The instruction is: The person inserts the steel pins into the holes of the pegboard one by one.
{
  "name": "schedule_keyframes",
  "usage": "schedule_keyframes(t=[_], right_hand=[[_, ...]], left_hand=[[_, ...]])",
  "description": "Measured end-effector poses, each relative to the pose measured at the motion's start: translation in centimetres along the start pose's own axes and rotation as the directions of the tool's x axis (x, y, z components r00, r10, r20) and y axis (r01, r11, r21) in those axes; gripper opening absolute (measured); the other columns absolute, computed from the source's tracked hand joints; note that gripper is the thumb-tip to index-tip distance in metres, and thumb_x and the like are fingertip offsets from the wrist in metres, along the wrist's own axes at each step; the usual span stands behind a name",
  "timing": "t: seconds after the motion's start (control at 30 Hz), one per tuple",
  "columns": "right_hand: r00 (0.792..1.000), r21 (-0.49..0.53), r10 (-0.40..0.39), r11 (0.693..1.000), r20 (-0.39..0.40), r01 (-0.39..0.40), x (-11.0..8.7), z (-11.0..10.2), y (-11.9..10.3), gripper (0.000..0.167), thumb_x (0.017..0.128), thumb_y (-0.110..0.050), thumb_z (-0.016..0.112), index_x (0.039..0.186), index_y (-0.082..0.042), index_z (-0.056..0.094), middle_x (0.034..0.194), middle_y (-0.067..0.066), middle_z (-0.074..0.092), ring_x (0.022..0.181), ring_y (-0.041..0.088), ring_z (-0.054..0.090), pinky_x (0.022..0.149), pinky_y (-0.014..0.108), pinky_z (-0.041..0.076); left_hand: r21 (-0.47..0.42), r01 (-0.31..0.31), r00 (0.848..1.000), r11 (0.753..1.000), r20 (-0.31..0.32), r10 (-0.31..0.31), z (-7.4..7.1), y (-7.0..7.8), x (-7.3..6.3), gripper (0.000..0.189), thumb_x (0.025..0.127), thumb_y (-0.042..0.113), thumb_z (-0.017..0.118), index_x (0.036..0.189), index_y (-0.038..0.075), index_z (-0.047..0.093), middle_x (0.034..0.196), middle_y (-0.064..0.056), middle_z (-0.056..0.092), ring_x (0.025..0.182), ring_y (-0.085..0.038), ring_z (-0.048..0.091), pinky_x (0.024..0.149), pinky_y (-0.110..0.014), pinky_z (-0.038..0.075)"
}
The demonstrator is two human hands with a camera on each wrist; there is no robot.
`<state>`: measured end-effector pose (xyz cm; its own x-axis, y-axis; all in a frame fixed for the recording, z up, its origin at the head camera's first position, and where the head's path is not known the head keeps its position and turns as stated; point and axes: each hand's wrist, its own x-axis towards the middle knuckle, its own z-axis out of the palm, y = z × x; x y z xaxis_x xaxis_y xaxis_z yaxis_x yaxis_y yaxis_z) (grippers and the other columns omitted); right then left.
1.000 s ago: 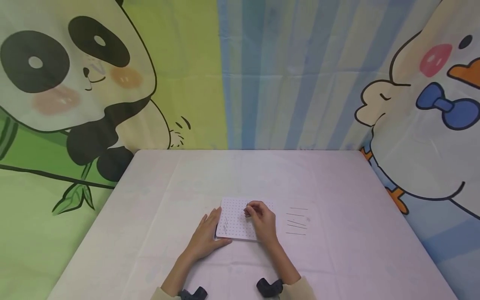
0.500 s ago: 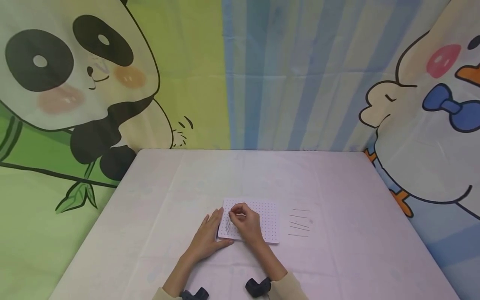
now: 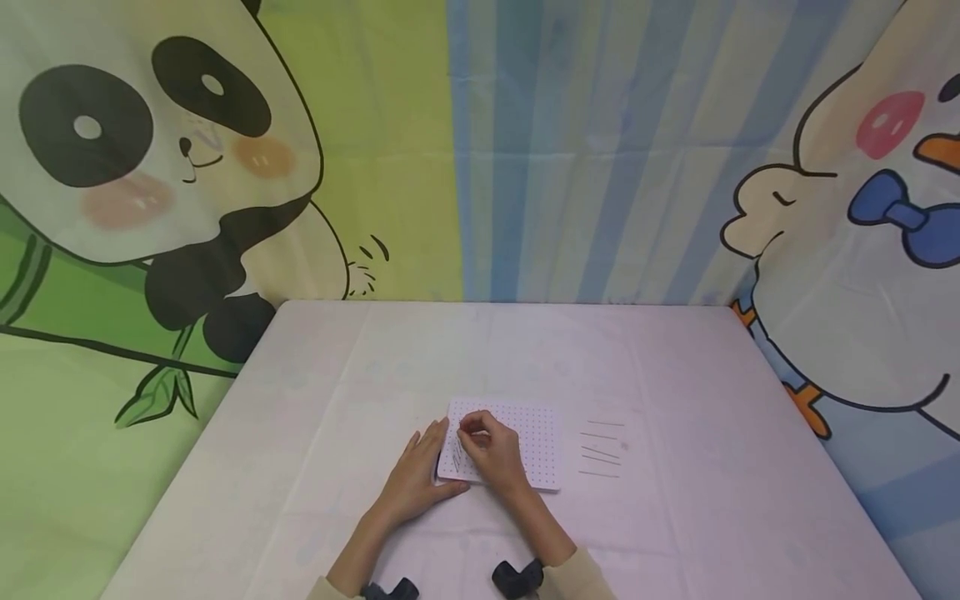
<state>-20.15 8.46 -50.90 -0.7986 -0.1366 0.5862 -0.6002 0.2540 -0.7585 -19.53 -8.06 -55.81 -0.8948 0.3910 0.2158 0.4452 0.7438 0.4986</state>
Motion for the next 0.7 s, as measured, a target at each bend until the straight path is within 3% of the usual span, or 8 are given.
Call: schedule_keyframes(t=[0.27, 0.37, 0.53, 0.7], right_hand=[[0.999, -0.021, -0.046, 0.999, 0.01, 0.046, 0.0, 0.1, 0.1, 0.012, 0.075, 0.014, 0.068, 0.082, 0.007, 0.062, 0.08, 0.016, 0.066, 0.073, 0.03, 0.066, 0.065, 0.029, 0.057], [0.999, -0.01, -0.04, 0.999, 0.012, 0.04, -0.2, 0.2, 1.1, 0.012, 0.075, 0.01, 0.069, 0.082, 0.003, 0.062, 0.079, 0.011, 0.066, 0.073, 0.024, 0.066, 0.064, 0.027, 0.057], [0.999, 0.028, 0.011, 1.0, 0.043, -0.012, -0.2, 0.1, 1.5, 0.008, 0.078, 0.007, 0.068, 0.082, 0.003, 0.062, 0.08, 0.011, 0.066, 0.076, 0.023, 0.066, 0.066, 0.028, 0.057], [0.997, 0.062, 0.041, 0.997, 0.072, -0.046, 0.0, -0.3, 0.3, 0.007, 0.078, 0.009, 0.066, 0.081, 0.009, 0.06, 0.08, 0.018, 0.064, 0.076, 0.031, 0.065, 0.068, 0.032, 0.057]], left_hand=[[-0.007, 0.018, 1.0, 1.0, 0.016, -0.018, -0.1, 0.0, 0.0, 0.104, 0.073, 0.061, 0.065, 0.147, 0.004, 0.019, 0.149, -0.012, 0.027, 0.138, -0.021, 0.018, 0.114, -0.038, 0.008], [-0.002, 0.013, 1.0, 1.0, 0.015, -0.013, -0.1, 0.0, 0.0, 0.103, 0.073, 0.061, 0.065, 0.147, 0.004, 0.019, 0.149, -0.011, 0.026, 0.138, -0.021, 0.018, 0.114, -0.038, 0.008], [-0.013, 0.012, 1.0, 1.0, 0.018, -0.011, -0.1, 0.0, -0.1, 0.104, 0.073, 0.061, 0.065, 0.147, 0.004, 0.019, 0.149, -0.011, 0.026, 0.138, -0.021, 0.017, 0.114, -0.039, 0.008], [-0.008, -0.002, 1.0, 1.0, 0.01, 0.002, 0.0, 0.0, -0.1, 0.103, 0.073, 0.059, 0.066, 0.146, 0.002, 0.02, 0.148, -0.014, 0.027, 0.138, -0.024, 0.019, 0.113, -0.04, 0.009]])
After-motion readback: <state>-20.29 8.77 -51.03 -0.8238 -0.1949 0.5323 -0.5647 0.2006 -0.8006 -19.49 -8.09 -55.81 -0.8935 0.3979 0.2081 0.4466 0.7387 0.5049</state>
